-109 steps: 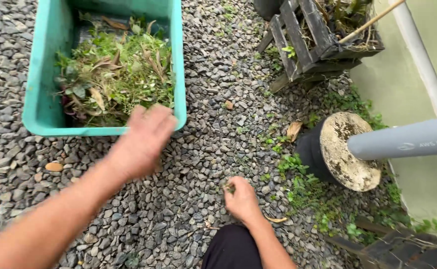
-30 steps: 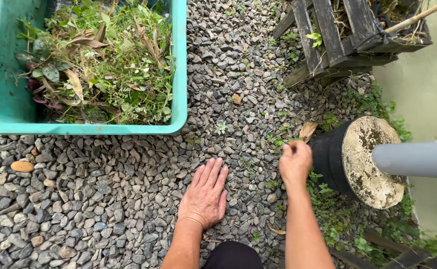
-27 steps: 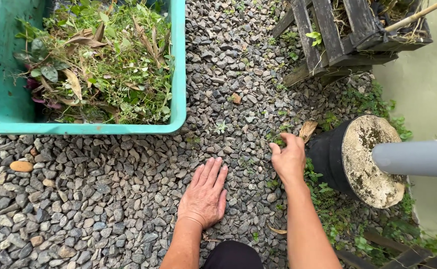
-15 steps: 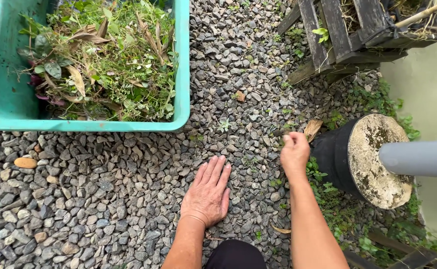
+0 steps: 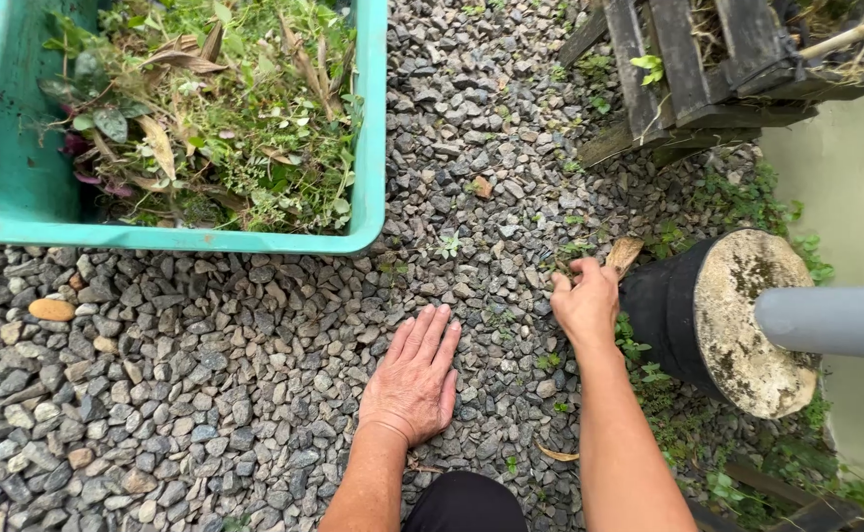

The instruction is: Picking weeds from a gravel area and placing them into a plastic bin.

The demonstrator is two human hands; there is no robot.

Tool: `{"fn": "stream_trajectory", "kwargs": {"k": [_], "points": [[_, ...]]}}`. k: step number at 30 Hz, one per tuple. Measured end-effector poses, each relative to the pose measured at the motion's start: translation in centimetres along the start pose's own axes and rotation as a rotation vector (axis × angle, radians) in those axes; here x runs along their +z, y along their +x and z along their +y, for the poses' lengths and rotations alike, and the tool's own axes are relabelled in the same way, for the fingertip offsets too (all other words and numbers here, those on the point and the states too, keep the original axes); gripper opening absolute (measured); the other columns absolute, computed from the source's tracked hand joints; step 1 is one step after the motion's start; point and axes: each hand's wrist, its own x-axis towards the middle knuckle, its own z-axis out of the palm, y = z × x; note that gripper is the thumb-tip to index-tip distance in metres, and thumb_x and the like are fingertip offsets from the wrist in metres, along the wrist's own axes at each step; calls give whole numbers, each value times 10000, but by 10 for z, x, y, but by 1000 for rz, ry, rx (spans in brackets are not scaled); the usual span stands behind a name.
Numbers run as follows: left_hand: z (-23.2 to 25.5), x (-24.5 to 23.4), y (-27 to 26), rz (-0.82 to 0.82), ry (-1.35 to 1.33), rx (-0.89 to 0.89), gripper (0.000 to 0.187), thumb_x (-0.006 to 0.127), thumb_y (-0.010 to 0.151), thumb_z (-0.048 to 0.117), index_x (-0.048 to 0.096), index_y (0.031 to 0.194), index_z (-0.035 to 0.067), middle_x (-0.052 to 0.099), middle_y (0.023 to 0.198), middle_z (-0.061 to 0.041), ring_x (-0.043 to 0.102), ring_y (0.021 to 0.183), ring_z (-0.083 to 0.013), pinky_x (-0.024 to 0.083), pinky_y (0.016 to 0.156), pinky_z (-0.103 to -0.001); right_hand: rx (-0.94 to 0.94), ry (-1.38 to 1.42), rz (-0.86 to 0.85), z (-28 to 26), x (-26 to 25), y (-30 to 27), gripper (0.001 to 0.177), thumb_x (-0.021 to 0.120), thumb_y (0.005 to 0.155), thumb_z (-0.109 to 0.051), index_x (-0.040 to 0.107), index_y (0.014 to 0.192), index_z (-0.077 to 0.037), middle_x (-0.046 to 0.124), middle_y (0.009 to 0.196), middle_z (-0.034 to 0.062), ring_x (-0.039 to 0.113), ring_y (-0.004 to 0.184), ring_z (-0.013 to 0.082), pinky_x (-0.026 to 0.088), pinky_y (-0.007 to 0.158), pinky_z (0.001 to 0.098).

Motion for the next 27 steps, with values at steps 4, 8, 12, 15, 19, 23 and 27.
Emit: {"fn": "stream_trajectory", "kwargs": {"k": [4, 8, 12, 15, 19, 23, 27], "points": [[0, 1, 0, 1, 12, 0, 661, 501, 919, 309, 379, 1510, 39, 277, 1628, -164, 210, 1517, -305, 138, 1224, -439, 28, -15, -35, 2, 5, 7, 273, 771, 869, -210, 685, 1062, -37, 626, 1038, 158, 646, 977, 333, 506, 881, 472], [0, 2, 0, 17, -1, 6, 664, 511, 914, 310, 386, 1507, 37, 282, 1625, -167, 217, 1513, -310, 141, 1224, -442, 11, -123, -13, -3, 0, 3, 158, 724, 909, -192, 717, 985, -53, 647, 1084, 161, 647, 1021, 368, 518, 902, 494], [0, 0, 0, 10, 9, 2, 667, 516, 911, 311, 387, 1506, 39, 284, 1625, -168, 220, 1514, -309, 142, 1226, -444, -110, -234, 40, 3, 6, 4, 143, 697, 923, -159, 714, 940, -18, 644, 1006, 193, 657, 886, 362, 531, 791, 501], [0, 2, -1, 22, -1, 3, 656, 516, 925, 317, 391, 1505, 36, 289, 1626, -167, 223, 1516, -315, 143, 1230, -446, 233, 111, -226, 4, -5, 10, 189, 645, 1007, -184, 708, 932, -22, 701, 820, 115, 676, 747, 256, 562, 738, 440], [-1, 4, -1, 32, 0, 5, 664, 516, 913, 315, 394, 1505, 41, 289, 1622, -170, 228, 1511, -313, 142, 1225, -452, 185, 476, -97, 36, -3, 19, 115, 712, 942, -146, 721, 918, -34, 660, 788, 15, 600, 687, 136, 532, 669, 320], [-1, 2, -1, 28, 15, 9, 660, 510, 919, 313, 393, 1504, 32, 287, 1621, -179, 230, 1510, -319, 145, 1224, -452, 235, 944, -43, -12, -47, 11, 119, 726, 963, -156, 691, 996, -48, 649, 829, 6, 553, 660, 87, 479, 610, 259], [0, 0, 0, 13, -10, 9, 645, 521, 919, 306, 401, 1485, 21, 300, 1613, -188, 239, 1505, -335, 156, 1217, -454, -69, 1200, -102, -117, -95, -23, 209, 713, 977, -134, 674, 1153, -28, 689, 948, 32, 666, 777, 117, 583, 730, 282]]}}
